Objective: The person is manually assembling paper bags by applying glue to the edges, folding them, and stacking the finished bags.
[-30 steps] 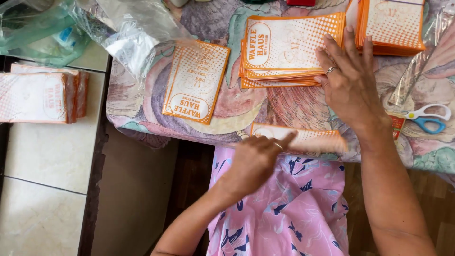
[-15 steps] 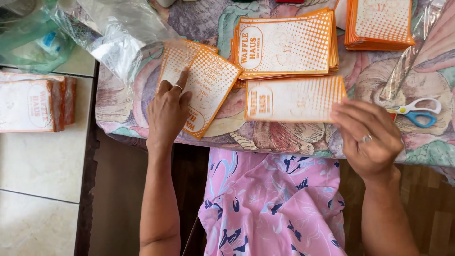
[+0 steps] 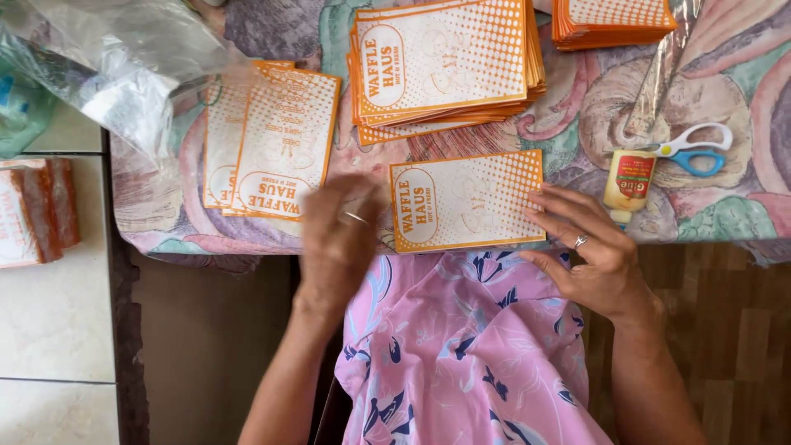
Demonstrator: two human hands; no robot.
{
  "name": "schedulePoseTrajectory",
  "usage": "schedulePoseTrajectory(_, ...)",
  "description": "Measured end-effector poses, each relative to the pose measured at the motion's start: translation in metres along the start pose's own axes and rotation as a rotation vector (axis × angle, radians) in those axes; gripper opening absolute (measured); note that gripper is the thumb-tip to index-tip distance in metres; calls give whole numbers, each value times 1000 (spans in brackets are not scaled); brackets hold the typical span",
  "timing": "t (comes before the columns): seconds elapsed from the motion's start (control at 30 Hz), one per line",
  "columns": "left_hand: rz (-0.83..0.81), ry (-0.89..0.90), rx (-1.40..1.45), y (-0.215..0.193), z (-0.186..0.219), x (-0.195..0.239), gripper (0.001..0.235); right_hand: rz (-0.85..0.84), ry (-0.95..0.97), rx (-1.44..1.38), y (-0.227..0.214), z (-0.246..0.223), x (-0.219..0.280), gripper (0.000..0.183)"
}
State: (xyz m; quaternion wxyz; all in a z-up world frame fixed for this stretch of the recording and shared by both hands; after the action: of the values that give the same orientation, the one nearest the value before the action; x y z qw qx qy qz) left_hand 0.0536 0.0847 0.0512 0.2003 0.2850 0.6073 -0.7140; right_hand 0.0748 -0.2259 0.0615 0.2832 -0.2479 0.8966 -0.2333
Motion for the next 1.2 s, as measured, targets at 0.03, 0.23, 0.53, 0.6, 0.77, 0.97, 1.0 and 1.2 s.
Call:
schedulePoseTrajectory(0.03, -119, 124, 148, 6, 21, 11, 12, 32, 18, -25, -1, -1, 1, 42)
schedulePoseTrajectory(0.23, -148, 238, 321, 22, 74, 31, 11, 190, 169, -37, -9, -4, 4, 31)
schedulePoseTrajectory(0.53, -323, -37, 473, 34, 67, 17, 7, 384, 263, -169, -12, 9, 22, 19)
schedulePoseTrajectory(0.6, -365, -132, 542, 33, 62, 7, 13, 402, 272, -172, -12, 9, 22, 16)
schedulePoseTrajectory(0.77, -631, -306, 726, 24, 55, -22, 13, 280, 92, -158, -10, 1, 6, 25)
schedulePoseTrajectory(0.97, -656, -217, 570, 25, 57, -24, 7, 169, 124, -104, 1, 6, 4, 31)
schedulePoseTrajectory(1.0, -655, -221, 567, 23, 60, -27, 7, 166, 122, -107, 1, 5, 0, 31)
schedulePoseTrajectory(1.2, 222, 150, 151, 4, 106, -10, 28, 75, 109, 118, 12, 12, 1, 42)
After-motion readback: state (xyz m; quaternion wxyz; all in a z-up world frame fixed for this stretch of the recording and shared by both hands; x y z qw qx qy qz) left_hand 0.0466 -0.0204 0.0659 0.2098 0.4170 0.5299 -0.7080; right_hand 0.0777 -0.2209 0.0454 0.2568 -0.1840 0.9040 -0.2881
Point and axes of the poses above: each hand's wrist, its own x-axis away from the middle knuckle, its own y-axis out of the palm, z = x × y, the point moved 2 cm from there along -x, towards the middle knuckle, and after that the axes turned 13 degrees about -x, right-handed, at the moved point
